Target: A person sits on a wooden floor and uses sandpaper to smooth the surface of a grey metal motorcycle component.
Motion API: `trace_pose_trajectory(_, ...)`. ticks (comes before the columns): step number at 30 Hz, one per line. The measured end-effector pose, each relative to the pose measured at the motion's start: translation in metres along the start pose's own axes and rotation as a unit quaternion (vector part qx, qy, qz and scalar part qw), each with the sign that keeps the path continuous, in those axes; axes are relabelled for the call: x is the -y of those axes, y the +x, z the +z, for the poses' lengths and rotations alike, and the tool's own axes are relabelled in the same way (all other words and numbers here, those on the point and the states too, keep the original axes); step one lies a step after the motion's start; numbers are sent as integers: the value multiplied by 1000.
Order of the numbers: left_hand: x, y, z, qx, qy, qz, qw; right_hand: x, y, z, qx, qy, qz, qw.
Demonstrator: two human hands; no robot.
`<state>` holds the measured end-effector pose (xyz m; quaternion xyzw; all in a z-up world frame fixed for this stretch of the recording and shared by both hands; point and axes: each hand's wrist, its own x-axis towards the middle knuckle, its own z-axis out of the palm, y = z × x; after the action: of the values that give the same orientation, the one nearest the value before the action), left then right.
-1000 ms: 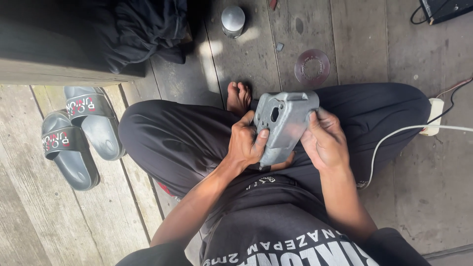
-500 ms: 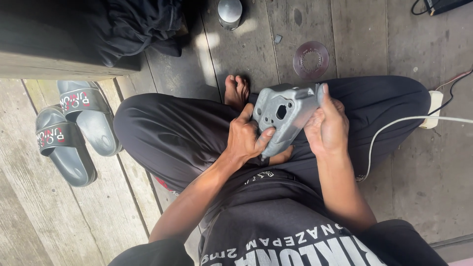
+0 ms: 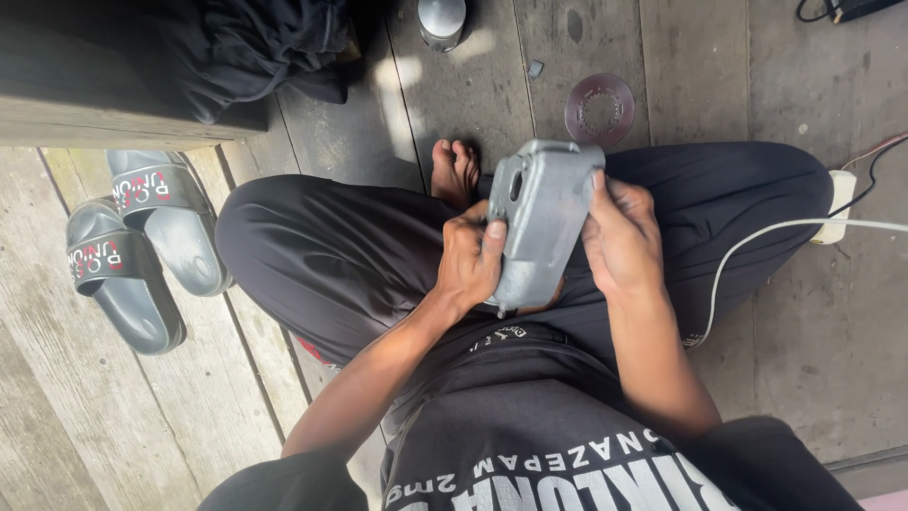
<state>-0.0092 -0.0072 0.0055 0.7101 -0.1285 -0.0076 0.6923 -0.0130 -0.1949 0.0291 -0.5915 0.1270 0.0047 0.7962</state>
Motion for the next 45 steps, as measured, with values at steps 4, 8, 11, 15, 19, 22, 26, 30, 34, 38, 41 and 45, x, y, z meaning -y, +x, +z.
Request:
trace_pose_trajectory(4,14,2,-6,-29,13,-3,999,-9,-13,23,-20,40,3,999)
trace_pose_trajectory(8,17,1,-5,-74,-10,-29,997,-48,-50,4,19,28,94,995)
trace_pose_trajectory(11,27,-1,-1,-95,-14,-42,994,-62,-73,-1,15,11,117,993)
trace_pose_trajectory(15,30,-5,5,-116,-7,-75,990,-7,-45,14,13,-23,185,982)
trace_pose_trajectory(19,27,-3,1,-132,-3,-73,989,-32,-5,24,-6,-10,29,1000)
trace_pose_trajectory(22,24,-1,-1,-130,3,-57,990,-35,5,25,-23,-20,19,999)
trace_pose_trajectory(26,18,3,-3,-129,14,-53,990,-36,-10,31,-75,-2,38,996)
trace_pose_trajectory(30,18,14,-6,-149,-22,-109,982,-50,-54,19,-24,0,88,996)
trace_pose_trajectory(34,32,0,1,-100,3,-188,977,-45,-37,18,-44,0,66,997)
trace_pose_trajectory(38,-7,16,-16,-139,-28,-137,980,-51,-47,26,-12,-42,76,996)
trace_pose_trajectory(41,15,6,-10,-125,4,-112,986,-28,-41,47,-13,-103,87,991)
trace_pose_trajectory(45,18,11,-5,-118,34,-60,991,-7,-20,66,-9,-185,49,981)
